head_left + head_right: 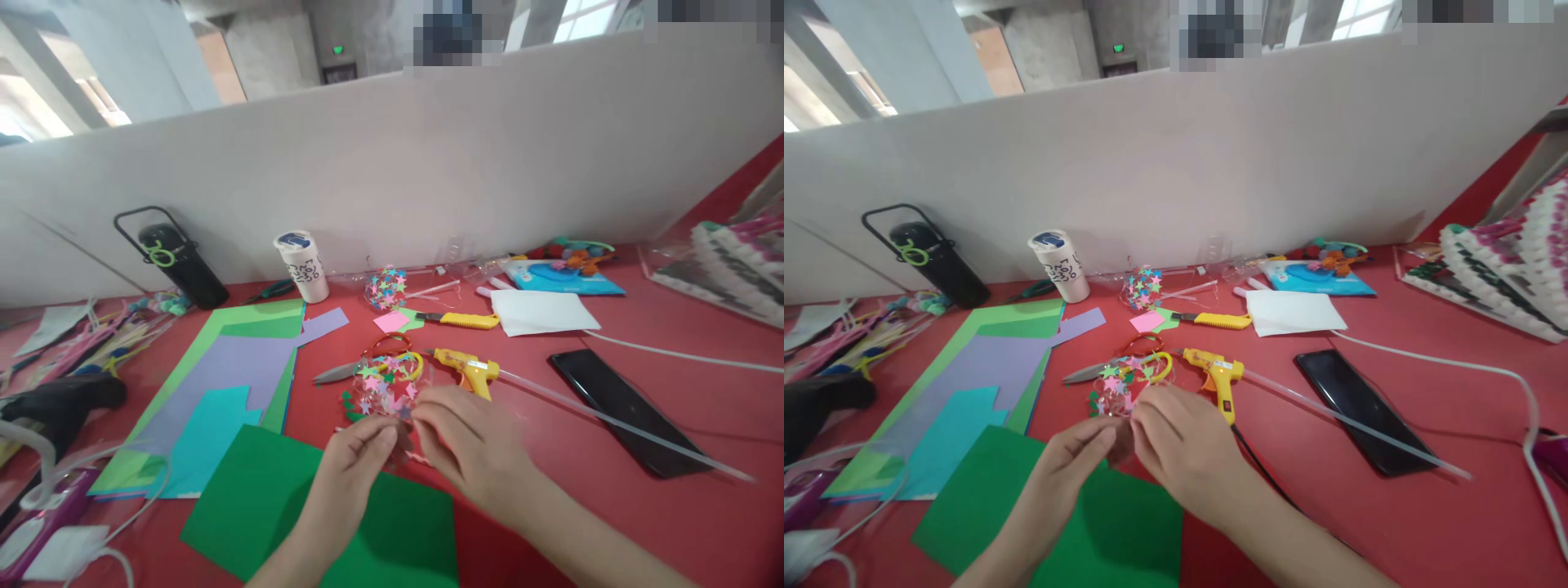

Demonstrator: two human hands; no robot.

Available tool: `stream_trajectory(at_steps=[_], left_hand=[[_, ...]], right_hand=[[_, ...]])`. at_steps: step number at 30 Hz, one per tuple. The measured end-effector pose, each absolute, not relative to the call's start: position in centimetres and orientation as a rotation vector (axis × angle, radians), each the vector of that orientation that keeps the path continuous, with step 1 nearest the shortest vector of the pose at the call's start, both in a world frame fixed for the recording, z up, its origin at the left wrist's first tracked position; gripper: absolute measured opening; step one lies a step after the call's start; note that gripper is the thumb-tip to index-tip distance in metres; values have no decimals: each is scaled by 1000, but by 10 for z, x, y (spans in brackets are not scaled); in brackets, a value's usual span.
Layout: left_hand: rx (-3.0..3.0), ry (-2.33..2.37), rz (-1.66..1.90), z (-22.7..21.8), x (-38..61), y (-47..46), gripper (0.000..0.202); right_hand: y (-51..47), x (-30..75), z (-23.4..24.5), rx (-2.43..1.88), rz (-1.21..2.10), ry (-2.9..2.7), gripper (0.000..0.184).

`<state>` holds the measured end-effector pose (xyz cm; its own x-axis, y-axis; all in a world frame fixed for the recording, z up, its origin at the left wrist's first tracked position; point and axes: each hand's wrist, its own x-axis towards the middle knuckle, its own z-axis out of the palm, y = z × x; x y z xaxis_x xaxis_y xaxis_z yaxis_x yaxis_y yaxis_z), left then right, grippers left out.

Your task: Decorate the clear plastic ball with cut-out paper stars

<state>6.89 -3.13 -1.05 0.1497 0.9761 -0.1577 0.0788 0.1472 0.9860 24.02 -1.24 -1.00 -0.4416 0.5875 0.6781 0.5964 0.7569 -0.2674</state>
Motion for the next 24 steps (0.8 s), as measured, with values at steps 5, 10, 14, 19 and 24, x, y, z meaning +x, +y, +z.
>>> stream_trajectory(at_steps=[5, 10, 14, 19, 24], left_hand=[[874, 1086, 1080, -17, 81, -34, 18], [814, 1095, 1048, -21, 75, -29, 22], [886, 1178, 1052, -20, 68, -28, 23], [871, 1142, 1052, -18, 68, -27, 21], [891, 1133, 1059, -13, 64, -21, 21]], right_hand=[[-23, 229, -18, -810, -238, -2197, 16], [-23, 243, -18, -1093, 62, -2140, 18], [3, 281, -24, -1996, 273, -1935, 23], [30, 306, -45, -2133, 505, -1781, 24], [30, 303, -51, -1924, 862, -1551, 21]])
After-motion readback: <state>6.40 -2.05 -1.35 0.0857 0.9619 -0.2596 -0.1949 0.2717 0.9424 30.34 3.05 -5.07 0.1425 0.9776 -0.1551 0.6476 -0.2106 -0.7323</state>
